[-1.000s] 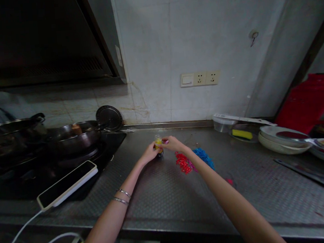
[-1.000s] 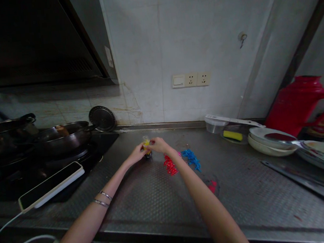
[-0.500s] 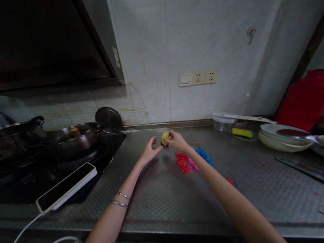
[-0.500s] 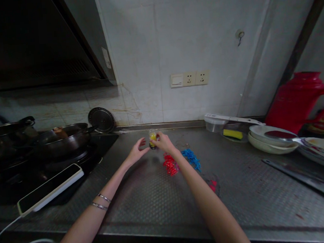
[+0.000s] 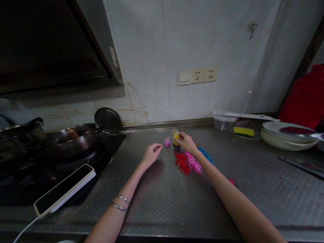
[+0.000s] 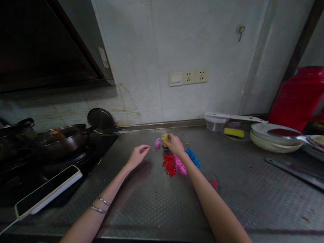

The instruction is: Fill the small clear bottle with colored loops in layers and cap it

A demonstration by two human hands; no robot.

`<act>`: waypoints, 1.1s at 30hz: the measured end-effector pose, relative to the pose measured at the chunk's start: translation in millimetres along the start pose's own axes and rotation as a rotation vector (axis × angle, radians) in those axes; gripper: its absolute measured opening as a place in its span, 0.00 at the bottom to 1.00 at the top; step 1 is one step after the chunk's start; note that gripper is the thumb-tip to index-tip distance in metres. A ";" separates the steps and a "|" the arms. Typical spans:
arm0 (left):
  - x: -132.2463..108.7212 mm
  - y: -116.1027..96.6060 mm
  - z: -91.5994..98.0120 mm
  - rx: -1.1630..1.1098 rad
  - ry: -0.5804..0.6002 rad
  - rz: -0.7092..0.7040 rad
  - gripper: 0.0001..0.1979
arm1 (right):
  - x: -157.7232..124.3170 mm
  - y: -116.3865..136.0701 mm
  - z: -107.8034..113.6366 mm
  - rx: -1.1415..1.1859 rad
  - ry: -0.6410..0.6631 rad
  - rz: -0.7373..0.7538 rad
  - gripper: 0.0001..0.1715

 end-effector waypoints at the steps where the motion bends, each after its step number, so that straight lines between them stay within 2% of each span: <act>1: -1.0 -2.8 -3.5 0.023 0.028 -0.008 0.10 | -1.0 0.5 -0.7 -0.002 0.001 0.003 0.22; 7: -0.3 -13.2 -35.1 0.138 0.192 -0.053 0.09 | -4.5 -3.8 4.8 0.032 -0.033 -0.026 0.20; 14: 23.7 -9.8 -75.3 0.185 0.312 -0.128 0.07 | -6.4 -5.7 6.8 0.125 -0.031 -0.008 0.20; 21: 31.2 -3.3 -93.3 0.132 0.267 -0.087 0.08 | -6.3 -8.5 2.0 0.205 0.004 0.002 0.22; 25: 38.1 -8.0 -86.5 0.178 0.270 -0.094 0.09 | -6.0 -10.1 1.0 0.226 0.014 0.000 0.22; 27: 48.9 -14.8 -73.1 0.174 0.230 -0.086 0.09 | -5.8 -10.0 0.7 0.229 0.019 0.004 0.22; 30: 72.6 -27.9 -45.4 0.106 0.108 -0.021 0.10 | -5.5 -9.3 0.9 0.227 0.018 0.014 0.21; 33: 98.2 -51.0 -27.9 0.142 0.049 -0.076 0.10 | -5.4 -9.6 0.9 0.216 0.018 0.010 0.22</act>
Point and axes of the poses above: each hand's wrist, its own x-axis towards the middle knuckle, its own z-axis out of the back of the hand, y = z × x, the point moved 8 cm from there along x, towards the middle knuckle, and after that the axes turned 11 degrees about -z, right-handed, at the moved point
